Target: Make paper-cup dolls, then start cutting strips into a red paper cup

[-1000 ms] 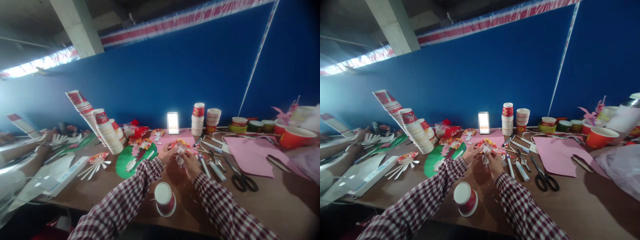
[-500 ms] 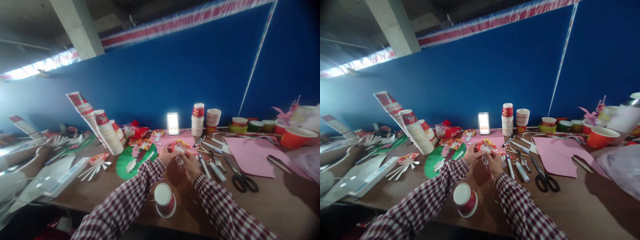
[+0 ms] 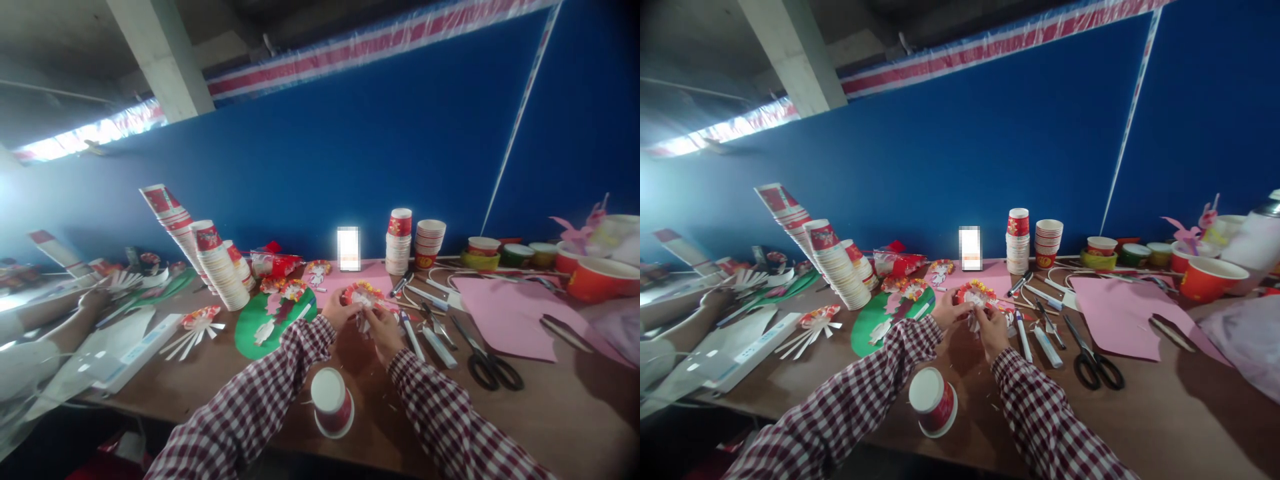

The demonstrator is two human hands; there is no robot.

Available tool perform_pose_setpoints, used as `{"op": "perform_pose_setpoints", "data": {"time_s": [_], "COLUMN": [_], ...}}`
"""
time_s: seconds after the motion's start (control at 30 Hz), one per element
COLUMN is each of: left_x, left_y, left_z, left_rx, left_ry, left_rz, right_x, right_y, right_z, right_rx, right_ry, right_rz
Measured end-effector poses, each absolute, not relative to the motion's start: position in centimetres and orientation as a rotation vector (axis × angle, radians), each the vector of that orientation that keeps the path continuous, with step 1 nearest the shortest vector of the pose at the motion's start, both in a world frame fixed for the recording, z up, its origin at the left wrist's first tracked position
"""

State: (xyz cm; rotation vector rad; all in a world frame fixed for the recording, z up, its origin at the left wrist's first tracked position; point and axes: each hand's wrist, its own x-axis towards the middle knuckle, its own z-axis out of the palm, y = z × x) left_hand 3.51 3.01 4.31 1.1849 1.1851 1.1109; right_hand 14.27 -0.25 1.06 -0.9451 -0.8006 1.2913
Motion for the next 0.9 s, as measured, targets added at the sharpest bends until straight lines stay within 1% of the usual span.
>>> {"op": "perform_pose_setpoints", "data": {"time_s": [0.7, 0.9], "left_x": [2.97, 3.09], "left_y": [3.53, 3.11], "left_z": [3.53, 4.28], "left_rx": [1.254, 1.249], "left_ry": [1.122, 1.239], "left_rz": [1.126, 1.113], "right_x": [14.24, 14.25], "right_y": [-0.20, -0.20], "right_z": [0.94, 0.77], "right_rx": [-0.937, -0.949], "right_ry": [-0.814, -0.813], "right_rz": [1.275, 1.276]}}
